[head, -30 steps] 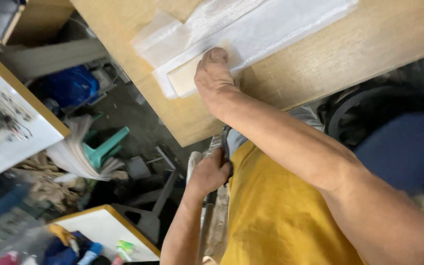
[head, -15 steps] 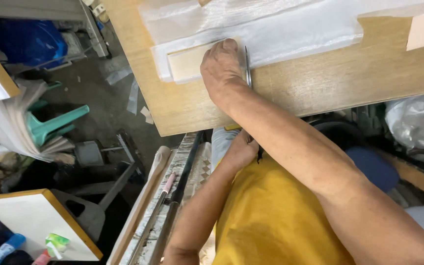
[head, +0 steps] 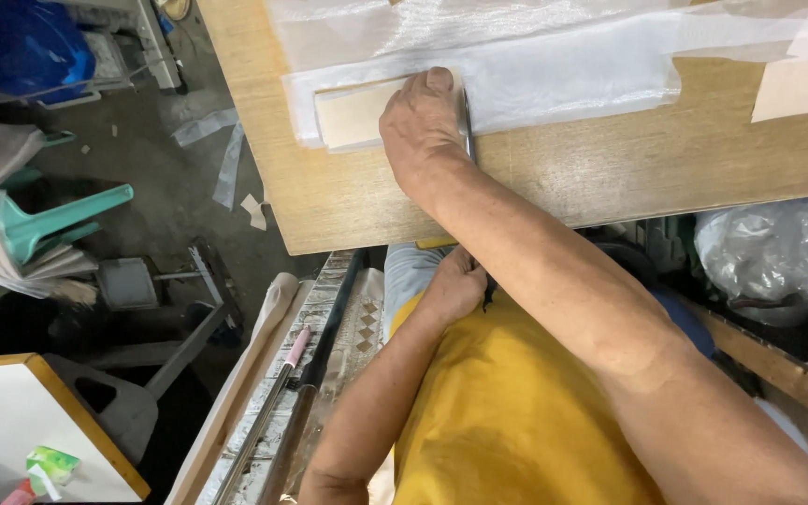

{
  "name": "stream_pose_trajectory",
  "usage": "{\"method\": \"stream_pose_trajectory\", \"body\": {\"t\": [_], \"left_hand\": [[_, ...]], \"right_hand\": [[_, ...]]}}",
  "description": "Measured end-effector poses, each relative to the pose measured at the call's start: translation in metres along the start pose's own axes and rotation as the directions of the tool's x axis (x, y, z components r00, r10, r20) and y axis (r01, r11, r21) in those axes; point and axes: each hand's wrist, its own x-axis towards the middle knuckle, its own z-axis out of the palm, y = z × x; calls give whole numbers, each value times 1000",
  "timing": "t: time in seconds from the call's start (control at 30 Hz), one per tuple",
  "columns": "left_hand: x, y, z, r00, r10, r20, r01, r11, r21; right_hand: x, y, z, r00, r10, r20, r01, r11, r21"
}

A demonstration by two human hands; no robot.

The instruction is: The person uses shears to cut a piece of white fabric on a wooden table. They trim the edges of the fabric, fold it, and then cut it again to create smaller pieces.

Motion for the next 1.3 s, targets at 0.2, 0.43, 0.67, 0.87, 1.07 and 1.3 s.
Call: {"method": "stream_pose_trajectory", "body": {"t": [0.2, 0.43, 0.67, 0.87, 1.07, 1.3], "left_hand": [[-3, 7, 0, 1000, -29, 1, 29, 985, -169], [13, 7, -7, 999, 27, -39, -28, 999, -45], [13, 17, -9, 1000, 24, -15, -24, 1000, -17], [10, 24, -13, 1000, 22, -2, -22, 1000, 12], [-4, 6, -29, 999, -7, 37, -1, 974, 226], [-92, -17, -79, 949, -296, 106, 215, 857, 469]], "right_hand": [[-10, 10, -8, 999, -41, 19, 41, 999, -11], [-8, 8, -5, 999, -38, 9, 38, 999, 4], [-3, 5, 1, 1000, -16, -4, 16, 998, 60], [-6, 3, 12, 998, 2, -66, 1, 999, 53], [-25, 23, 11, 996, -33, -85, 40, 996, 80], [-30, 39, 33, 961, -67, -269, 149, 943, 298]]}}
